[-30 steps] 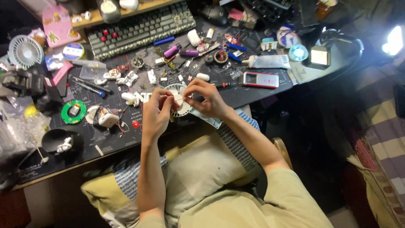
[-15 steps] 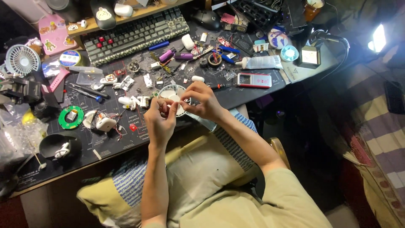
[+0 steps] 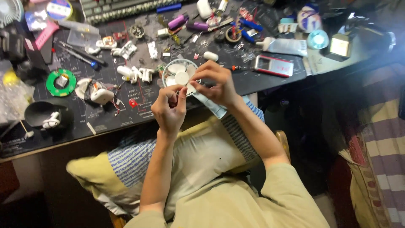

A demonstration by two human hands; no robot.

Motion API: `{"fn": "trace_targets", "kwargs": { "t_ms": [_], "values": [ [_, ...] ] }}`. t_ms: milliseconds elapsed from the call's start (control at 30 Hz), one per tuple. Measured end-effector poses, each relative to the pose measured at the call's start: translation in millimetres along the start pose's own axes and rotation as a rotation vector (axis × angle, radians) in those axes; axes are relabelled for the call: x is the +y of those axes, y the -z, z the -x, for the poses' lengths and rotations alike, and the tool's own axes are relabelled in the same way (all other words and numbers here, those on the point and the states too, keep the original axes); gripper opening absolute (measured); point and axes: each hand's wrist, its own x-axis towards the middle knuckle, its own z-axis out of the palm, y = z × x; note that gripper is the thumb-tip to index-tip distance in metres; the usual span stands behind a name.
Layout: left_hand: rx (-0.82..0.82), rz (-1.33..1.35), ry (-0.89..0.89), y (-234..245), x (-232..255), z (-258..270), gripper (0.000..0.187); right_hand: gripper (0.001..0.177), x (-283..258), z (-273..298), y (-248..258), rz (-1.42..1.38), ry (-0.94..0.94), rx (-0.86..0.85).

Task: Repairing or assembling a small portable electronic fan by connecting wires and fitting components into the housing.

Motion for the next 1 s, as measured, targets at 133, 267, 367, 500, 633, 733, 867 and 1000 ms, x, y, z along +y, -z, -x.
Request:
{"fn": "trace_targets", "kwargs": {
  "t_ms": [133,267,367,500,633,733,867,1000],
  "values": [
    [-0.021,0.044,-0.008,5.1,2.0,-10.0,0.043,0.002,-4.6,-7.2,3.5,-0.053,-0.042,-0.034],
    [0.006,0.068,0.039,2.6,-1.2,-9.9,0.026,0.008,-6.5,-6.7,0.7,-0.116,-0.092,-0.038],
    [-0.012,0.067,0.053,2.8,1.0,-14.8,0.013,0.012,-11.4,-12.3,5.2,-0.169,-0.148,-0.068],
    [-0.041,0.134,0.053,4.1,5.6,-25.6,0.007,0.018,-11.0,-12.1,10.4,-0.236,-0.237,-0.128],
    [-0.086,0.178,0.108,6.7,3.2,-28.5,0.009,0.019,-11.9,-8.6,7.2,-0.277,-0.336,-0.133],
    [-0.105,0.234,0.160,6.3,-0.1,-29.2,0.009,0.017,-7.0,-4.7,4.2,-0.291,-0.386,-0.142],
    [-0.136,0.275,0.159,3.3,-5.3,-32.2,0.009,0.009,-0.7,-7.5,2.3,-0.316,-0.354,-0.122],
    [-0.171,0.300,0.148,-0.8,-9.7,-33.6,0.011,0.009,3.2,-9.0,2.6,-0.340,-0.378,-0.108]
  ]
}}
